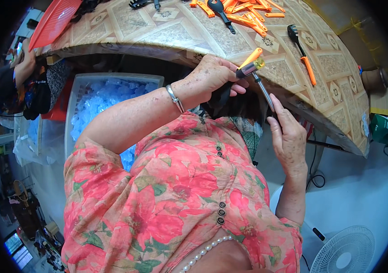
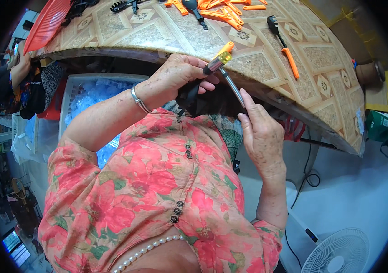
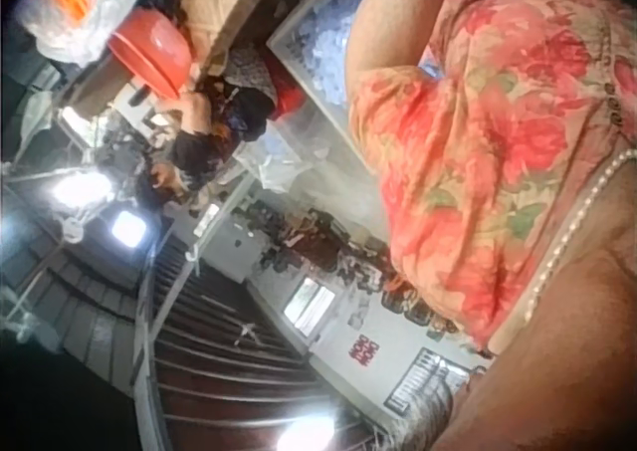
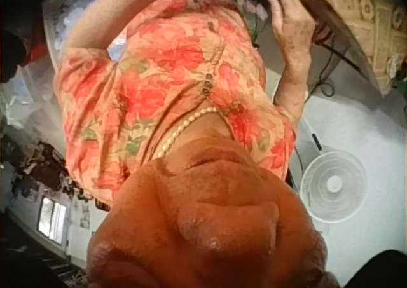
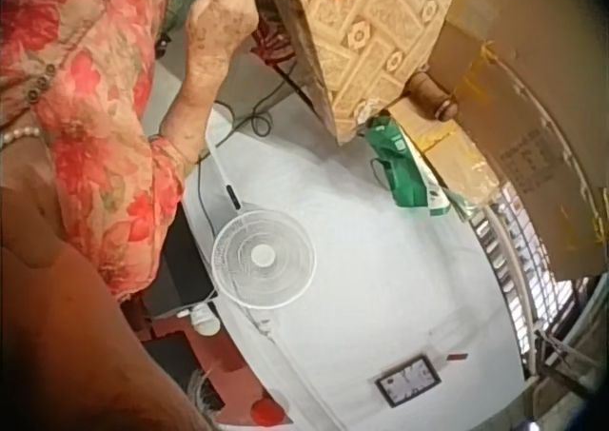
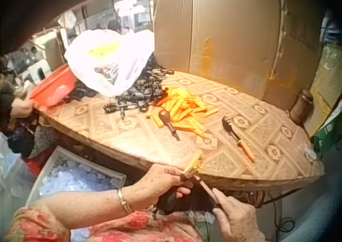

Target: The person assembles small garden tools by inserting orange plastic handles into black metal heads. She repeatedly picks up a handle and a head, fits them together, and occasionally uses a small hammer to tap the handle into place. The finished tools are placed on the table.

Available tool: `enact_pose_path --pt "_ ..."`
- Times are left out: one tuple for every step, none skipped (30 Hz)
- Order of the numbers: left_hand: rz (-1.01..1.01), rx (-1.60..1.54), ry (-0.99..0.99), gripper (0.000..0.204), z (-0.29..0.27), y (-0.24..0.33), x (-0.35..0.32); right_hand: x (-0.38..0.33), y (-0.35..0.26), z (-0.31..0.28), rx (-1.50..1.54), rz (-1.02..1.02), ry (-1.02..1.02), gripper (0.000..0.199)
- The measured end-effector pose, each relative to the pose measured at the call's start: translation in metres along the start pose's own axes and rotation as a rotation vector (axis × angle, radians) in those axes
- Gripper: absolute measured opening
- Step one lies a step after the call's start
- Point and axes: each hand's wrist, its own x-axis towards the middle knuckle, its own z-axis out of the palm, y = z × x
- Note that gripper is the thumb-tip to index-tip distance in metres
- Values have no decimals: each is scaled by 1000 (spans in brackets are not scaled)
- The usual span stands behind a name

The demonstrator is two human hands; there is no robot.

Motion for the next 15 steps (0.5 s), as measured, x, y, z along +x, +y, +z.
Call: enact_pose_path --pt "7 -3 -1 20 0 -1 1 -2 -1 1 -23 19 -25 48" --pt "15 -7 -2 20 0 -1 0 -3 -2 1 -3 0 25 48" --pt "11 -3 15 20 2 0 -1 -3 -2 0 17 -20 75 49" --pt "7 2 32 20 4 1 -2 -3 -3 0 38 -39 125 49" --pt "3 7 51 20 6 3 -3 -2 -3 0 32 -53 143 49" --pt "3 9 55 20 6 3 -3 -2 -2 0 27 -67 160 50" --pt "0 12 56 20 7 3 -4 -2 -2 0 20 -76 177 50" --pt "-3 15 57 20 8 3 -4 -3 0 2 -26 -61 145 51" --pt "4 15 51 20 7 2 -3 -3 5 4 -72 -46 112 51" --pt "10 12 47 20 6 0 -2 -2 6 4 -94 -49 108 51" --pt "16 9 43 20 6 -1 -1 -2 7 4 -116 -50 106 51" --pt "13 15 54 20 6 0 -2 0 6 2 -115 -67 134 51" --pt "7 20 66 20 9 3 -4 0 4 2 -112 -81 162 51" --pt "1 25 77 21 10 4 -6 0 3 3 -93 -90 173 51" --pt "0 20 76 21 10 3 -6 1 2 4 -73 -98 185 51"
